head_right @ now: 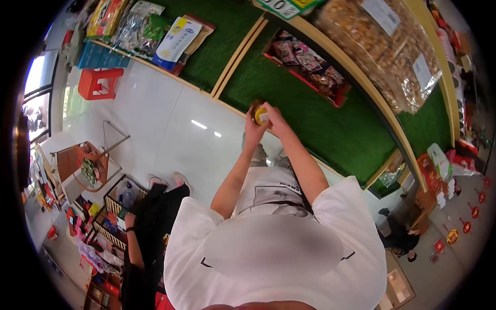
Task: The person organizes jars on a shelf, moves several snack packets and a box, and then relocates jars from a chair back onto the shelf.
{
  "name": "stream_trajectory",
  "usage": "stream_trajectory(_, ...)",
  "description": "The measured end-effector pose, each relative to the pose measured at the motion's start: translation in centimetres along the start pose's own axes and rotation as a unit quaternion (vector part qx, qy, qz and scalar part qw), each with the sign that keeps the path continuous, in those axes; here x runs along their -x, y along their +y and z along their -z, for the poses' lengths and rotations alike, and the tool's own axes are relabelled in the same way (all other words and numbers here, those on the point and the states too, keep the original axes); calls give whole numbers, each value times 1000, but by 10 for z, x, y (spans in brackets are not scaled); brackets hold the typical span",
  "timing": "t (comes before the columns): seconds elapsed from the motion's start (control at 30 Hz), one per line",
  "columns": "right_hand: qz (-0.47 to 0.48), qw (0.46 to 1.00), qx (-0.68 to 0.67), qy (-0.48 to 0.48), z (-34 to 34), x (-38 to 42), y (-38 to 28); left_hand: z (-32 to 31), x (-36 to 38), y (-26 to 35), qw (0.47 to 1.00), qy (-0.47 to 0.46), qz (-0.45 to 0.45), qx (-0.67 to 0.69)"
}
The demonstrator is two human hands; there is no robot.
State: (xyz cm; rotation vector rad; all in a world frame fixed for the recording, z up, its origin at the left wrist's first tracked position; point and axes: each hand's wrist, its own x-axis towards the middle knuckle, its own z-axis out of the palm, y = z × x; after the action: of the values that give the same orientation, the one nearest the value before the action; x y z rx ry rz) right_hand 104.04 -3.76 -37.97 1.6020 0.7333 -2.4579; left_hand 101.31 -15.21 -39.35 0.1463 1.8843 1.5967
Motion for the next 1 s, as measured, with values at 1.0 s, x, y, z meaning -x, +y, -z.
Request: stream_trajectory(1.0, 49, 993, -111, 0, -18, -43, -48, 51, -105, 3, 941, -84, -189, -269)
